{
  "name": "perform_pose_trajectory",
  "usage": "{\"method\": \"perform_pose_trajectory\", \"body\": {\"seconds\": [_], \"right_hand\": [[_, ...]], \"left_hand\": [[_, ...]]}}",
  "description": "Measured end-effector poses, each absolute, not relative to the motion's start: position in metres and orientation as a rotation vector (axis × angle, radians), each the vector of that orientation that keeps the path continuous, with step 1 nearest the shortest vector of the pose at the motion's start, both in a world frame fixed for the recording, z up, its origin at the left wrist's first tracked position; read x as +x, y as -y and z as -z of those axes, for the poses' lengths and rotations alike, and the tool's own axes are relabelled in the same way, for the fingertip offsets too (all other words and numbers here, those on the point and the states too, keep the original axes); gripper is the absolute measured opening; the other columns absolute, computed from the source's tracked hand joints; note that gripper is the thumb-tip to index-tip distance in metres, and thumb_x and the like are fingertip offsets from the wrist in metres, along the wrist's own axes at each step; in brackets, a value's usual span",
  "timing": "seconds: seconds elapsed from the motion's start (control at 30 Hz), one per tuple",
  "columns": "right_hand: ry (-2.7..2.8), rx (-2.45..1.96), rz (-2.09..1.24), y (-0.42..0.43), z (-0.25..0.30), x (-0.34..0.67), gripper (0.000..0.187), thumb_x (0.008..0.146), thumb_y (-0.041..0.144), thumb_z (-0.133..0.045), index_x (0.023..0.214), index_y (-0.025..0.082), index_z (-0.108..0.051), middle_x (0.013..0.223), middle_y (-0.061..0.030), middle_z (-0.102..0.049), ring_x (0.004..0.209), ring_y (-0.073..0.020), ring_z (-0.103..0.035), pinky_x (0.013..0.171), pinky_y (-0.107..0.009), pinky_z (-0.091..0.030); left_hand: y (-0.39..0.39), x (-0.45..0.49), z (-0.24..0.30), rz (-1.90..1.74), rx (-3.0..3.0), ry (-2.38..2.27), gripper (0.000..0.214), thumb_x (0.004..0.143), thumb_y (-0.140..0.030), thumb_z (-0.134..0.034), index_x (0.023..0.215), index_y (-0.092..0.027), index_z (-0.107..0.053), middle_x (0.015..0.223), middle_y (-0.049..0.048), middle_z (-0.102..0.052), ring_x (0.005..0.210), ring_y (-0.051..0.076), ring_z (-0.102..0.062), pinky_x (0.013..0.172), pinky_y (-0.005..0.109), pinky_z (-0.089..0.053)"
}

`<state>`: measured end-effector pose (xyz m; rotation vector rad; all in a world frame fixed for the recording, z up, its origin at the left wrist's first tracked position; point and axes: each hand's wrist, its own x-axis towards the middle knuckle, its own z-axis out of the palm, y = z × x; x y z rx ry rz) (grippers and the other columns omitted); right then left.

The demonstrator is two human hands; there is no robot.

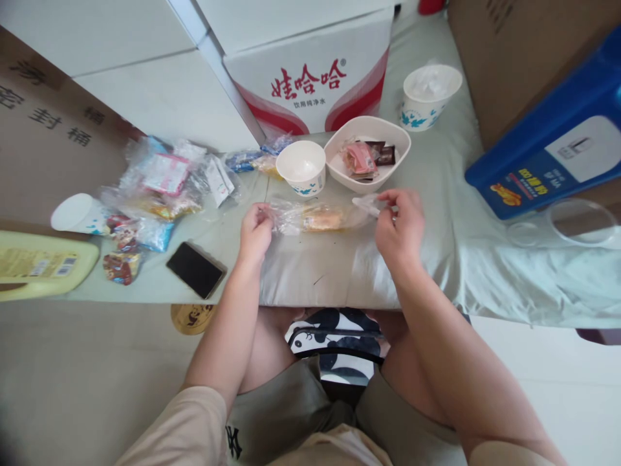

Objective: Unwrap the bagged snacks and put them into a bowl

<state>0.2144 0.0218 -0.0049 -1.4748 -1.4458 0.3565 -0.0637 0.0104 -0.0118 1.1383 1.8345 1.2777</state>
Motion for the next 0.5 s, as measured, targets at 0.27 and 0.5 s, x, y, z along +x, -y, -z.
{"method": "perform_pose_trajectory", "body": {"seconds": [0.27, 0.5], "right_hand": [[1.976, -1.275, -0.316, -0.006, 0.002, 0.195, 0.041, 0.087, 0.03, -0.058, 0.127, 0.022, -0.062, 0.131, -0.0164, -0.067, 0.128, -0.0356, -0.058, 0.106, -0.054, -0.043], [2.206, -1.527, -0.237, -0.006, 0.004, 0.196, 0.037, 0.092, 0.02, -0.049, 0.122, 0.022, -0.071, 0.094, -0.0113, -0.073, 0.099, -0.0314, -0.064, 0.094, -0.048, -0.041]], "left_hand": [[-0.01, -0.056, 0.021, -1.095, 1.76, -1.705, 0.023, 0.08, -0.026, -0.077, 0.102, -0.021, -0.072, 0.129, 0.0118, -0.068, 0.125, 0.026, -0.064, 0.11, 0.043, -0.047], [-0.004, -0.052, 0.005, -1.2, 1.3, -1.473, 0.017, 0.081, -0.036, -0.071, 0.077, -0.02, -0.067, 0.076, 0.0014, -0.071, 0.068, 0.014, -0.063, 0.067, 0.027, -0.051]]}}
